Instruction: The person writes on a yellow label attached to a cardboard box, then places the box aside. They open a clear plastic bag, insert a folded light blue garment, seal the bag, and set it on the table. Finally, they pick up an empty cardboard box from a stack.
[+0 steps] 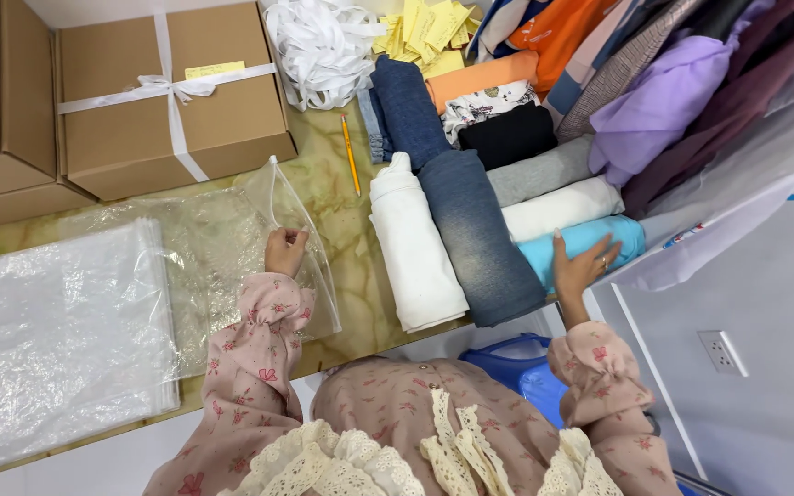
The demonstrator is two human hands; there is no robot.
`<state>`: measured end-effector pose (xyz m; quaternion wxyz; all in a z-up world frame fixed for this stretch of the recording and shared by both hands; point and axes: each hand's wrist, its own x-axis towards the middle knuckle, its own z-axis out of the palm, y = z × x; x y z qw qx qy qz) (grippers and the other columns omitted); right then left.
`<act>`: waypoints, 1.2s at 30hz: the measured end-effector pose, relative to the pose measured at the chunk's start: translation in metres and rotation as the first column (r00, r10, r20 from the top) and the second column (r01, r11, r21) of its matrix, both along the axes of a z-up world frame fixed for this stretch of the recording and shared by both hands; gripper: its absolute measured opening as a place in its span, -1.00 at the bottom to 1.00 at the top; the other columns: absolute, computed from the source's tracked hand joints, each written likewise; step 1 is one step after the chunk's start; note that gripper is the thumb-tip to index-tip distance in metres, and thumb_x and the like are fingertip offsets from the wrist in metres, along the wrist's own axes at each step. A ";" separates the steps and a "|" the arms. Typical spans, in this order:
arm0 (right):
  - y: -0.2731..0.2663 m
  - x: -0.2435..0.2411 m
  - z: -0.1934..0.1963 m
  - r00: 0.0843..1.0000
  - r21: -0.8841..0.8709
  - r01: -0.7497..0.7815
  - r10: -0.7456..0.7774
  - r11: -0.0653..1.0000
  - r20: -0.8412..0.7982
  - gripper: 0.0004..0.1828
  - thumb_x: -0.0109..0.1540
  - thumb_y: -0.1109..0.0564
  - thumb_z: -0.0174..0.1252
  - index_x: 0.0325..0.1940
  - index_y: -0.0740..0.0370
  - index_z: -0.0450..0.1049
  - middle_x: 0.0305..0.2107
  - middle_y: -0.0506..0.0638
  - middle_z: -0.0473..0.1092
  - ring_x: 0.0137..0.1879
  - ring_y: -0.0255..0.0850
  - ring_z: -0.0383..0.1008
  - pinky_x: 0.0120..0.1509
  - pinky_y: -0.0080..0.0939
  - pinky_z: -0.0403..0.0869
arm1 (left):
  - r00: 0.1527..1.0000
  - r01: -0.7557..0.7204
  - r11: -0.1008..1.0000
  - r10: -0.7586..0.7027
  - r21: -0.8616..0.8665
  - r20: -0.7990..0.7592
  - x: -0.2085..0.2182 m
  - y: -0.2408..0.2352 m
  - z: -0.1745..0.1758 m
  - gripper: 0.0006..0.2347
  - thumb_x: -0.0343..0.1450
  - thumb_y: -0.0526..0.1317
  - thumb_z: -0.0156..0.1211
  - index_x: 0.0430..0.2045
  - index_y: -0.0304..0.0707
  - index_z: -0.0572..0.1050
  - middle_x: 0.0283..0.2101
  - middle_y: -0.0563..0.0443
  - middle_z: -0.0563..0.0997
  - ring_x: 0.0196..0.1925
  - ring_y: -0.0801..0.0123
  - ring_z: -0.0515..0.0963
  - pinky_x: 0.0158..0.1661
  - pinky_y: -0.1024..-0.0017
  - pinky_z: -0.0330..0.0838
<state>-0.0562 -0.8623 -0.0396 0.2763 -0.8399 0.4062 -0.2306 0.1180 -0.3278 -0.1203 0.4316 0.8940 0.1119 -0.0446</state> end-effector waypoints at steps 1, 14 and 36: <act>0.002 0.001 -0.004 1.000 0.003 0.003 -0.003 1.000 0.000 0.15 0.21 -0.30 0.36 0.59 0.29 -0.12 0.44 0.46 -0.28 0.56 0.40 -0.25 0.62 0.39 -0.15 | 1.000 0.003 1.000 -0.003 0.003 0.000 0.000 -0.001 -0.001 -0.66 0.38 0.17 0.26 -0.32 -0.08 0.58 -0.30 0.00 0.53 -0.18 0.16 0.58 -0.06 0.24 0.46; 0.004 -0.008 0.028 0.887 0.633 0.386 -0.459 0.670 -0.056 0.49 -0.12 -0.63 0.56 0.29 0.58 -0.01 0.26 0.47 0.03 0.43 0.19 0.11 0.47 0.15 0.16 | 0.998 -0.029 0.992 0.035 -0.124 0.052 -0.023 -0.018 0.011 -0.74 0.46 -0.06 0.21 -0.24 -0.31 0.59 -0.27 -0.13 0.52 -0.36 0.21 0.66 -0.17 0.28 0.53; -0.054 -0.018 -0.006 0.861 0.813 0.272 -0.507 0.515 0.033 0.45 -0.09 -0.41 0.67 0.38 0.43 -0.13 0.27 0.41 0.02 0.37 0.26 0.24 0.21 0.44 0.40 | 1.000 -0.005 0.978 0.002 -0.207 -0.014 -0.016 -0.012 0.005 -0.72 0.47 -0.09 0.19 -0.18 -0.39 0.59 -0.26 -0.19 0.53 -0.36 0.19 0.70 -0.42 0.34 0.60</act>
